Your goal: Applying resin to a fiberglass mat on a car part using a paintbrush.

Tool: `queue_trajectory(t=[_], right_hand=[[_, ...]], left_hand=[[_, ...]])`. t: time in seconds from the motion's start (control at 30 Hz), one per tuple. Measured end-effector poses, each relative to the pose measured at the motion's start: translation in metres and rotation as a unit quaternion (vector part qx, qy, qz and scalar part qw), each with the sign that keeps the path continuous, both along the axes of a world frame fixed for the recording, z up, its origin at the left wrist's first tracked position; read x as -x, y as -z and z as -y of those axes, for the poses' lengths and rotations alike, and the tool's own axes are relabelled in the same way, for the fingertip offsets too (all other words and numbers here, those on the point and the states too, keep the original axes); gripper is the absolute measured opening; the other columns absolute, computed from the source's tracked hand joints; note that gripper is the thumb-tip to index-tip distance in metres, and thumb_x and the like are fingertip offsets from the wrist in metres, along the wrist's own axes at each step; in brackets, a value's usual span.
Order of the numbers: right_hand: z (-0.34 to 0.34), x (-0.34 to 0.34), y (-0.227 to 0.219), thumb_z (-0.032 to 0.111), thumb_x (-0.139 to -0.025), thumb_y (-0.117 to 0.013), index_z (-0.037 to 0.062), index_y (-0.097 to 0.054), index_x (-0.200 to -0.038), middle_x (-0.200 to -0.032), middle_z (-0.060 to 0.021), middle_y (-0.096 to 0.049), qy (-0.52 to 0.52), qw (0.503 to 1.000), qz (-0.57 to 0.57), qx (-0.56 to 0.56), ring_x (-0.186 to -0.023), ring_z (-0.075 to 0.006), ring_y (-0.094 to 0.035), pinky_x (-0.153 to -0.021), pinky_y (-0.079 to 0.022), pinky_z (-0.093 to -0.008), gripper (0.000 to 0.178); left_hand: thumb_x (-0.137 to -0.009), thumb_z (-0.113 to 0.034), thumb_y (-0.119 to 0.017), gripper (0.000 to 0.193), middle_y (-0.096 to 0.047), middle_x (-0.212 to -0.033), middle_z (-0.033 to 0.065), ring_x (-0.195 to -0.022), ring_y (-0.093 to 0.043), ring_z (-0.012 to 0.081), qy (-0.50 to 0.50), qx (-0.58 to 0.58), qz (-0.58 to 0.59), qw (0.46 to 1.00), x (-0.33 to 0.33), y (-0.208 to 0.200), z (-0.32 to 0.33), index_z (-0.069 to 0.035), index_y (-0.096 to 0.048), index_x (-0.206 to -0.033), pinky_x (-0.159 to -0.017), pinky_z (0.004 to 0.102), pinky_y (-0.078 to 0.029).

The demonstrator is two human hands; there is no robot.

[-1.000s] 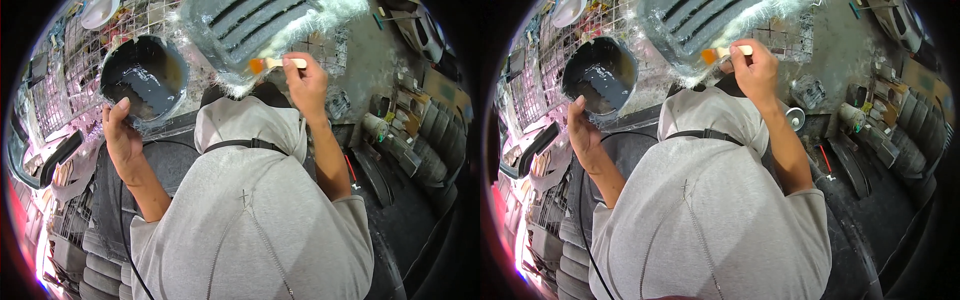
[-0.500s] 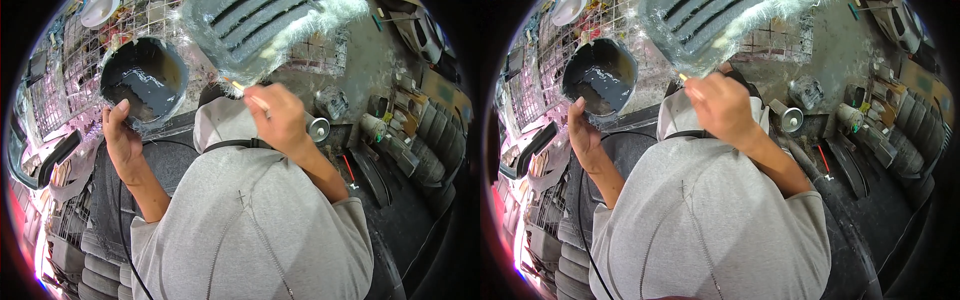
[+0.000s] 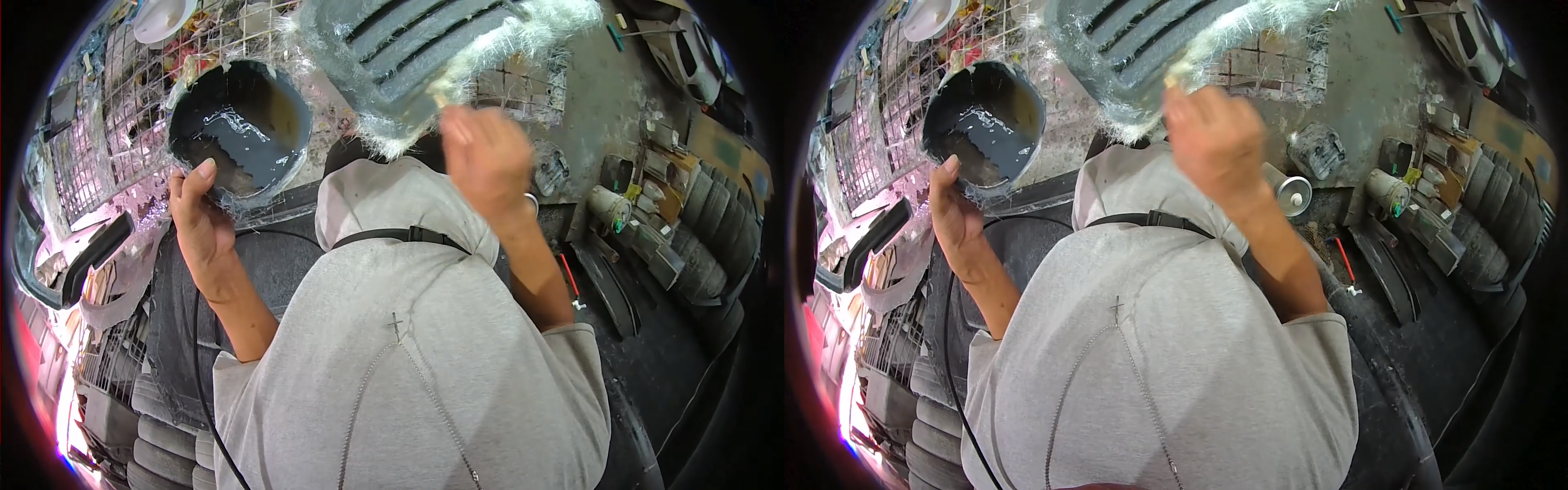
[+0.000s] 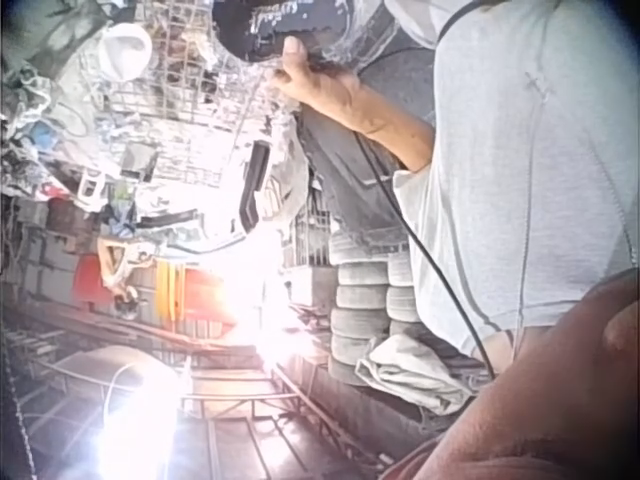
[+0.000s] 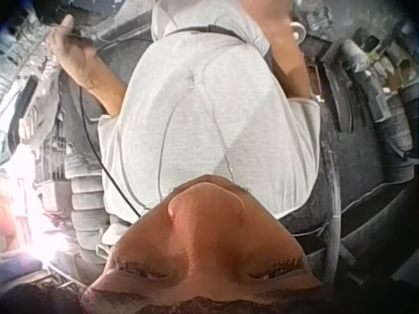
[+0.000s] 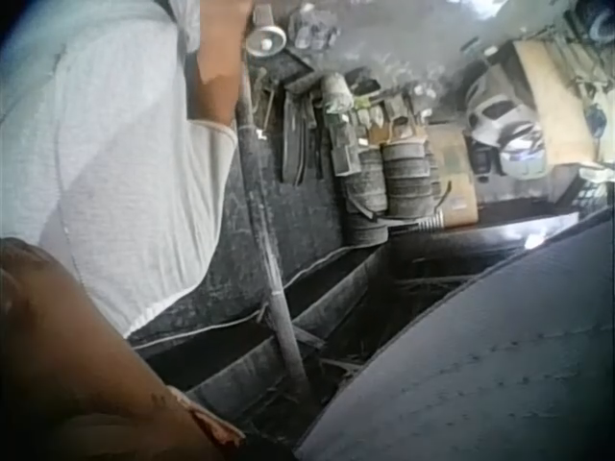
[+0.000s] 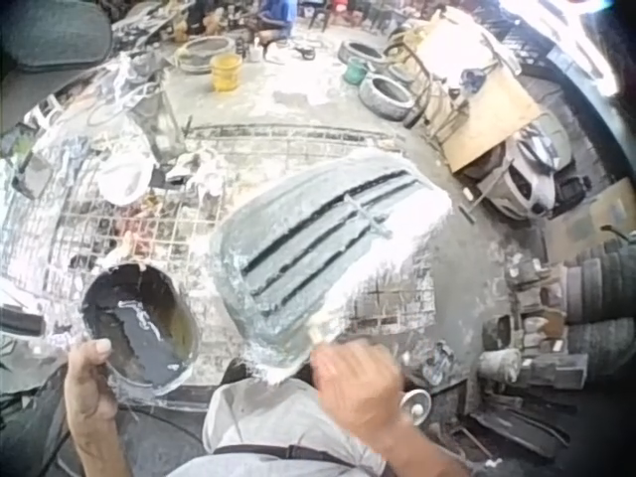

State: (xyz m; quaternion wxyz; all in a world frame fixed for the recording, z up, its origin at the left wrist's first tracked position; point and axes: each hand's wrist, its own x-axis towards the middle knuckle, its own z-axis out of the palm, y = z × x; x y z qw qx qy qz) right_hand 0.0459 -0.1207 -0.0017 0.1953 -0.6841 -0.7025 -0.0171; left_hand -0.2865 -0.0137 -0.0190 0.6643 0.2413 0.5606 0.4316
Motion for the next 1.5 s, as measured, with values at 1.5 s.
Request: queue_trajectory(t=[1.5], right_hand=[[0.005,0.002,0.016,0.009,-0.082,-0.072,0.0094,-0.072,-0.097,-0.081,-0.0064,-0.062,-0.042,0.997,0.049,0.044,-0.067,-0.0237,-0.059,-0.058,-0.047,-0.0350,0.015]], left_hand=[[-0.077,-0.014,-0.073,0.042,-0.064,-0.103,0.0068,-0.094,-0.059,0.0177,-0.004,0.007,-0.022,1.000,-0.008,0.001,0.009,-0.001,-0.058,-0.113,-0.089,0.0316,-0.046]])
